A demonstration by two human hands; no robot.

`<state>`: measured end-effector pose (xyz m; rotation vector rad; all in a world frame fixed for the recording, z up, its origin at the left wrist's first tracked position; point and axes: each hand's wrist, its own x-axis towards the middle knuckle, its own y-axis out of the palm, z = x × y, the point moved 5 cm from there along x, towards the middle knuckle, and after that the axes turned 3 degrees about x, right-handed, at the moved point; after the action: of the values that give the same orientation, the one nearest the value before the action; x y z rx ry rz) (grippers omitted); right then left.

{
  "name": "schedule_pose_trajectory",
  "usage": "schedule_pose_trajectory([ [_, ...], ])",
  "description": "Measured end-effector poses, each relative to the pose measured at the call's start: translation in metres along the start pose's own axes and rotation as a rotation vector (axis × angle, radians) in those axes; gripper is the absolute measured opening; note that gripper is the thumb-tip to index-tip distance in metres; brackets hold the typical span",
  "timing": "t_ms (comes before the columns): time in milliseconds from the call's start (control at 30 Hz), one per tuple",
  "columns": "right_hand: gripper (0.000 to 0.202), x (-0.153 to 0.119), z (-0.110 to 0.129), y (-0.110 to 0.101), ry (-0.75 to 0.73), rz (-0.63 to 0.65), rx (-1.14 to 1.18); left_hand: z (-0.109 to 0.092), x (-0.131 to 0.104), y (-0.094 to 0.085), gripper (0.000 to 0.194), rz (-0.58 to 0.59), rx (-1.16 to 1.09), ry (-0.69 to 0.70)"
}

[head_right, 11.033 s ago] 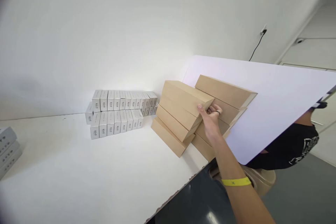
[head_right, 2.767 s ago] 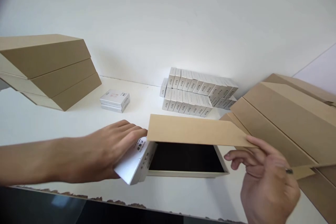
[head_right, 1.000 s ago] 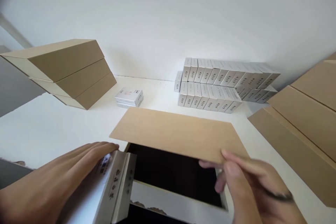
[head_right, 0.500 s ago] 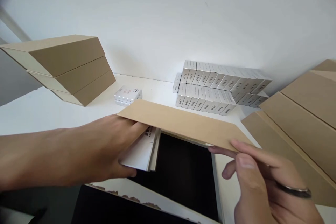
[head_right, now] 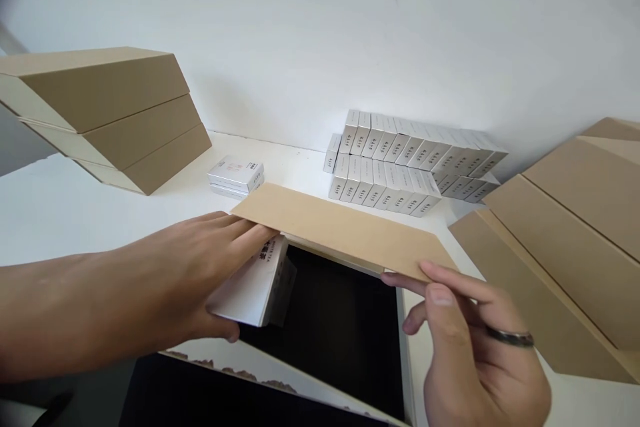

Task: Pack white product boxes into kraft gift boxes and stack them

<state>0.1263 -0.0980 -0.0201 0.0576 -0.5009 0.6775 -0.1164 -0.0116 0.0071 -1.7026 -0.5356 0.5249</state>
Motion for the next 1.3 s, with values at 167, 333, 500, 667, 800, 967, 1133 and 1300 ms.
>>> schedule_pose_trajectory([
  [167, 0.017, -0.004, 0.003, -0.002, 0.015, 0.041, -0.019, -0.006, 0.003, 0.001, 0.058, -0.016, -0.001, 0.069],
  [333, 0.019, -0.008, 0.005, 0.001, 0.009, 0.085, -0.05, 0.004, 0.009, 0.004, 0.061, 0.021, -0.011, 0.005],
  [500, 0.018, -0.007, 0.003, 0.002, 0.019, 0.07, 0.011, -0.003, 0.01, 0.004, 0.046, -0.019, -0.156, -0.072],
  [667, 0.021, -0.008, 0.004, 0.0, 0.053, 0.036, -0.007, -0.002, 0.004, 0.001, 0.05, 0.013, -0.193, -0.12],
  [800, 0.025, -0.011, 0.004, 0.002, 0.084, 0.069, -0.073, 0.002, -0.001, 0.001, 0.064, 0.072, -0.099, -0.124],
  [967, 0.028, -0.011, -0.002, 0.001, 0.103, 0.091, -0.06, -0.033, 0.013, 0.01, 0.083, 0.052, 0.076, 0.135],
  [1133, 0.026, -0.01, -0.002, -0.001, 0.063, 0.095, -0.025, -0.043, 0.048, 0.026, 0.085, 0.406, 0.069, 0.213],
  [1300, 0.032, -0.01, -0.006, -0.001, 0.089, 0.141, -0.027, -0.043, 0.053, 0.028, 0.11, 0.535, 0.05, 0.184],
])
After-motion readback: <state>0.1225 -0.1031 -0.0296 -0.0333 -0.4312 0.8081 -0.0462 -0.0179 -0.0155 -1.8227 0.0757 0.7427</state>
